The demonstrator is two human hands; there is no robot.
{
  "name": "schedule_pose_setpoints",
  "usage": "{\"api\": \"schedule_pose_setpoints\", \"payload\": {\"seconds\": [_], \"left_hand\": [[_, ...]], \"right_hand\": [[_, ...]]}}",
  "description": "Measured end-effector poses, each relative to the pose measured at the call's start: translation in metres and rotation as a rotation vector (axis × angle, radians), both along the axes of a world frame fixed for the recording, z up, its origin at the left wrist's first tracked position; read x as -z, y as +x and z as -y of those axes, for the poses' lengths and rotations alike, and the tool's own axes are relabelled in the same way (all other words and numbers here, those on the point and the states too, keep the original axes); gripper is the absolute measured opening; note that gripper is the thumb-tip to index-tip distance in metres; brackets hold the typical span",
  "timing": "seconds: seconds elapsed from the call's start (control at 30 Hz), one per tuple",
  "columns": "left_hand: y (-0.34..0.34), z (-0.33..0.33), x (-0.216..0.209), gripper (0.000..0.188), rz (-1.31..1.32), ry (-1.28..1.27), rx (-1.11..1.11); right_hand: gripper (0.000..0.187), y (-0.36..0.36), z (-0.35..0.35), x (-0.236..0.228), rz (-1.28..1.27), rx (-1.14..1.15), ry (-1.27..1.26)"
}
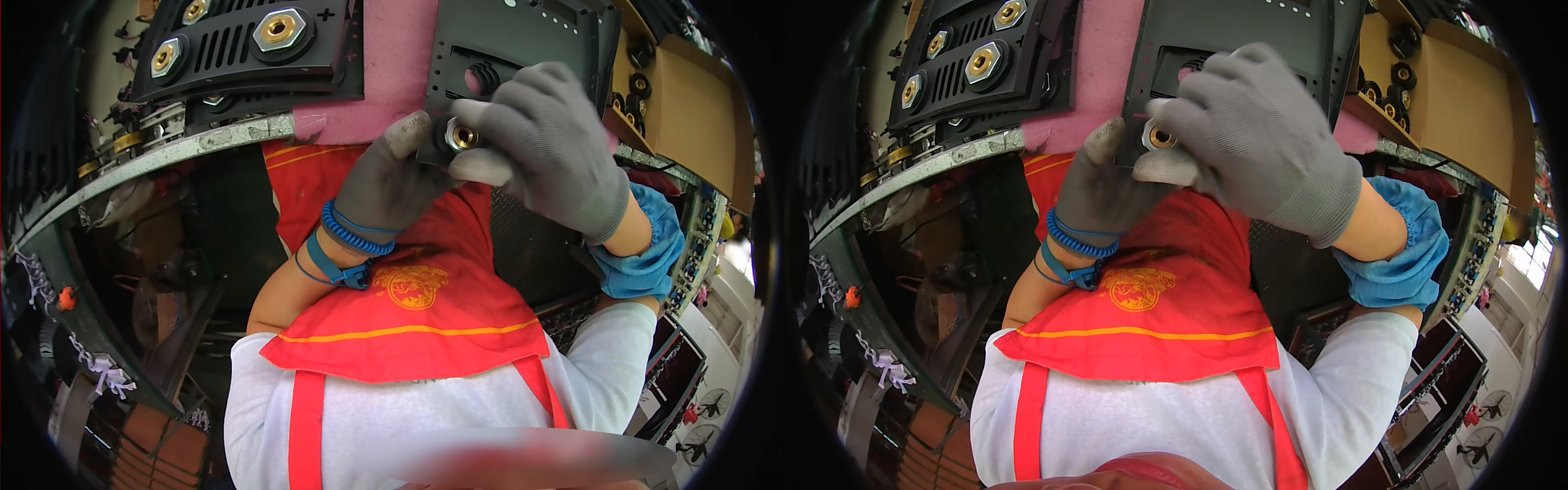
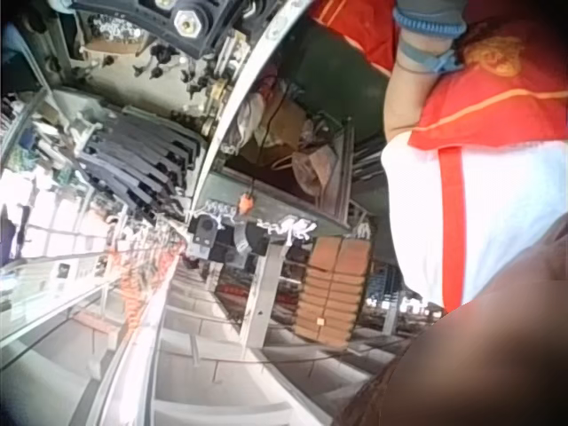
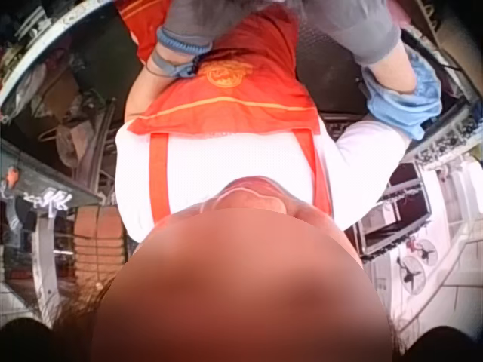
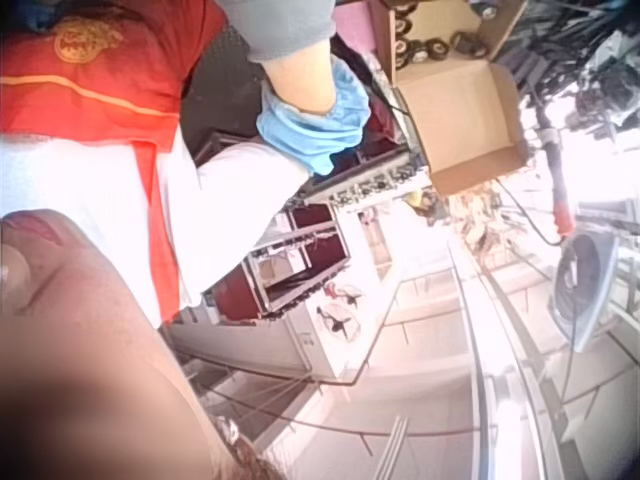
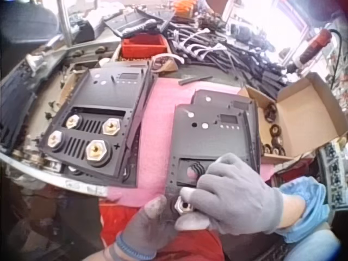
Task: Assembling electronic components into solar panel housing units by installing and securing round connectors.
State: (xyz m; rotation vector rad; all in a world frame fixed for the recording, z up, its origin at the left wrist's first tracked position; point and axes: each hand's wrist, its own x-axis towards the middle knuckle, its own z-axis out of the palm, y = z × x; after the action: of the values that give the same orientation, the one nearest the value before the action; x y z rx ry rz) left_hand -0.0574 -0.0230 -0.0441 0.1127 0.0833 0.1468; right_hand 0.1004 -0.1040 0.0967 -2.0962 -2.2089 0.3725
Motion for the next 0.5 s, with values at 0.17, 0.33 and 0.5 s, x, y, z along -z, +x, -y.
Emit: {"api": "schedule_pose_setpoints", "payload": {"seconds": [0.17,0.33,0.5], "left_hand": [[0.003,-0.001,-0.006,0.041,-0.046,0.009,0.031],[0.005,-0.002,-0.007,0.048,0.032,-0.015,-0.014],[-0.01,-0.014,-0.03,0.052,-0.141,-0.091,0.009]], "right_hand": [[0.037,0.01,0.004,0.006,-0.197,-0.065,0.322],[0.024,0.018,0.016,-0.009,-0.221,-0.073,0.4],[0.022,0.05,0.026,-0.013,-0.201,0.357,0.469]]}}
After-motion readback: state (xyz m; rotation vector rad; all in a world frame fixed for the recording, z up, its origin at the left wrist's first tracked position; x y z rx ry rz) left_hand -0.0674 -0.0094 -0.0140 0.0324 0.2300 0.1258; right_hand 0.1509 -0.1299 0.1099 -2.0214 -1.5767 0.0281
